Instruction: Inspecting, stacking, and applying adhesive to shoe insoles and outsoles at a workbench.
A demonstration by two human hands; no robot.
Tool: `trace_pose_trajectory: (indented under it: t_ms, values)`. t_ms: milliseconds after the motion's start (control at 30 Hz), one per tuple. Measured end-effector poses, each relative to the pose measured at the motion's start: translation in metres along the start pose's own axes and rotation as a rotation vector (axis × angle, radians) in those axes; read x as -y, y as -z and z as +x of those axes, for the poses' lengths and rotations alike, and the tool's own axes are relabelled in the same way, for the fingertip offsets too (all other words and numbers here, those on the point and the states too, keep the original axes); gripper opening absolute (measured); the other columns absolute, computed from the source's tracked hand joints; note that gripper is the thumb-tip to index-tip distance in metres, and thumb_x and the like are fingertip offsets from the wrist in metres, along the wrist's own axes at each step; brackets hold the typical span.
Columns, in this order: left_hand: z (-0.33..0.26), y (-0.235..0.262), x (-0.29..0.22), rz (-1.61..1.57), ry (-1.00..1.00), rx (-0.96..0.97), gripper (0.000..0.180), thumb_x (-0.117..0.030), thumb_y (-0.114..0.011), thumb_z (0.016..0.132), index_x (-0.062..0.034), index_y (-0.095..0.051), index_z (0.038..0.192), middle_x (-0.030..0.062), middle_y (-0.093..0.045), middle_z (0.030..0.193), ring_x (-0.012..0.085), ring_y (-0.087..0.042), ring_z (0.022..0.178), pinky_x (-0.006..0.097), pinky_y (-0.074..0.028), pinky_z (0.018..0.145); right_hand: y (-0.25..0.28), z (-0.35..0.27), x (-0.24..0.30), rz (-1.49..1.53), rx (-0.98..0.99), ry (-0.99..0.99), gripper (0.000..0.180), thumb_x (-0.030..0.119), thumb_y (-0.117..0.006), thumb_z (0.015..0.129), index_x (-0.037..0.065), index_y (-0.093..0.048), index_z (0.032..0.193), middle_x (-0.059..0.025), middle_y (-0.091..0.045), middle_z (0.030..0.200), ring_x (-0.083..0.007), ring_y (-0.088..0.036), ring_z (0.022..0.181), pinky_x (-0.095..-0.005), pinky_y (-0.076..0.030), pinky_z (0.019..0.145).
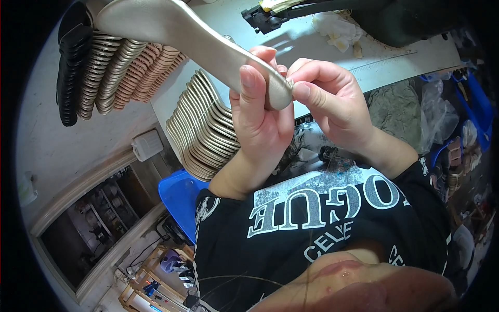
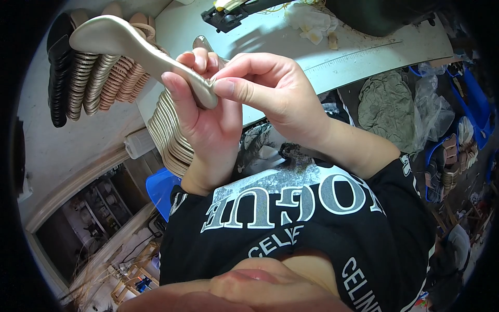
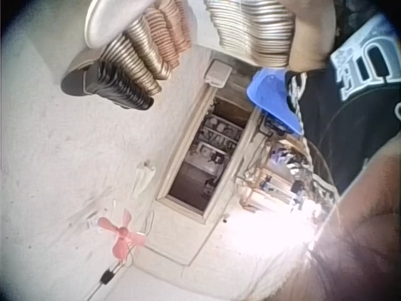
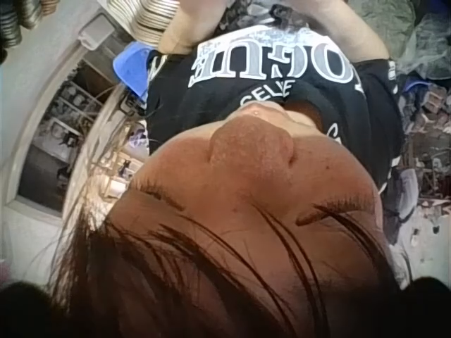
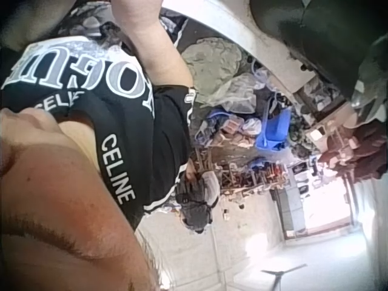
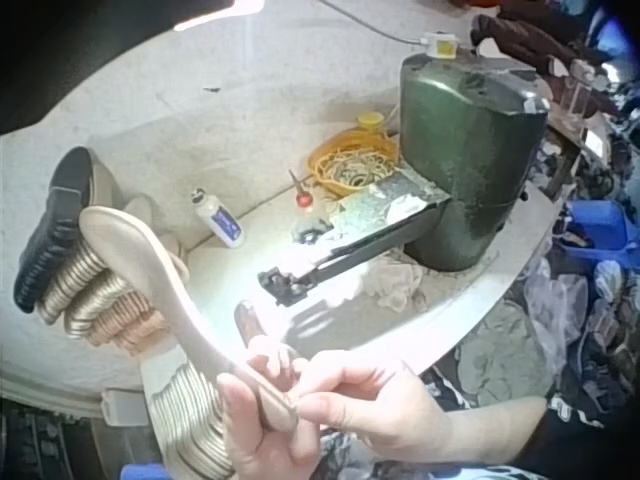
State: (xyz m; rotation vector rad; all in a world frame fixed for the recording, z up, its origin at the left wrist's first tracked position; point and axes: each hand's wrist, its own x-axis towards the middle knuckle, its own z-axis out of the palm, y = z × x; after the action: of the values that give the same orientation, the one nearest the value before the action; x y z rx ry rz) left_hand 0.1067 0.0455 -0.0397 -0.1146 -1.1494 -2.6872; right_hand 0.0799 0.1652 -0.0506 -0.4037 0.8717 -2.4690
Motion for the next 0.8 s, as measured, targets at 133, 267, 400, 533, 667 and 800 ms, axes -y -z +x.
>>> trace_pose_trajectory:
  t_ms: [133, 267, 400, 533, 667, 800]
  values:
    - [0.003, 0.012, 0.005, -0.052, -0.029, 0.143, 0.041, -0.048, -0.047, 0.097, -0.0115, -0.061, 0.109, 0.0004, -0.047, 0.105, 0.0136, -0.043, 0.102, 0.030, -0.036, 0.094, -0.001, 0.000, 0.009, -0.053, 0.068, -0.028, 0.012, 0.013, -0.063, 0.090, 0.001, -0.062, 0.093, -0.0062, -0.058, 0.096, -0.0144, -0.054, 0.096, -0.0291, -0.042, 0.089]
    - [0.001, 0.011, 0.005, 0.023, -0.046, 0.183, 0.043, -0.050, -0.043, 0.097, -0.0116, -0.062, 0.100, 0.0006, -0.046, 0.105, 0.0136, -0.044, 0.102, 0.030, -0.036, 0.095, -0.002, -0.001, 0.010, 0.013, 0.105, -0.054, 0.013, 0.012, -0.067, 0.088, 0.002, -0.063, 0.096, -0.0031, -0.064, 0.093, -0.0090, -0.059, 0.092, -0.0256, -0.046, 0.086]
    - [-0.001, 0.011, 0.008, -0.183, 0.087, 0.107, 0.047, -0.051, -0.040, 0.098, -0.0101, -0.060, 0.088, 0.0002, -0.047, 0.102, 0.0133, -0.046, 0.099, 0.030, -0.036, 0.095, -0.007, 0.000, 0.018, -0.063, 0.054, -0.146, 0.015, 0.016, -0.066, 0.089, 0.003, -0.063, 0.094, -0.0007, -0.063, 0.090, -0.0075, -0.057, 0.088, -0.0244, -0.044, 0.084]
    - [-0.001, 0.011, 0.010, -0.230, 0.066, 0.016, 0.051, -0.052, -0.039, 0.098, -0.0087, -0.057, 0.079, 0.0015, -0.048, 0.097, 0.0133, -0.046, 0.096, 0.030, -0.037, 0.093, -0.006, 0.000, 0.025, -0.116, 0.026, -0.307, 0.013, 0.015, -0.062, 0.088, 0.004, -0.060, 0.095, -0.0017, -0.060, 0.096, -0.0097, -0.052, 0.095, -0.0247, -0.039, 0.088]
    - [-0.005, 0.004, 0.009, -0.120, 0.026, -0.016, 0.051, -0.051, -0.038, 0.099, -0.0089, -0.057, 0.078, 0.0021, -0.049, 0.100, 0.0133, -0.047, 0.096, 0.030, -0.037, 0.093, 0.003, 0.003, 0.027, -0.059, 0.086, -0.416, 0.016, 0.016, -0.063, 0.087, 0.002, -0.060, 0.096, -0.0026, -0.062, 0.097, -0.0094, -0.055, 0.094, -0.0241, -0.041, 0.087]
    - [-0.005, 0.005, 0.011, 0.029, -0.044, -0.015, 0.055, -0.048, -0.036, 0.100, -0.0074, -0.060, 0.073, 0.0054, -0.054, 0.100, 0.0121, -0.049, 0.097, 0.029, -0.039, 0.090, 0.005, 0.004, 0.025, -0.009, 0.113, -0.449, 0.018, 0.016, -0.064, 0.087, 0.001, -0.061, 0.097, -0.0039, -0.063, 0.097, -0.0098, -0.057, 0.092, -0.0238, -0.042, 0.087]
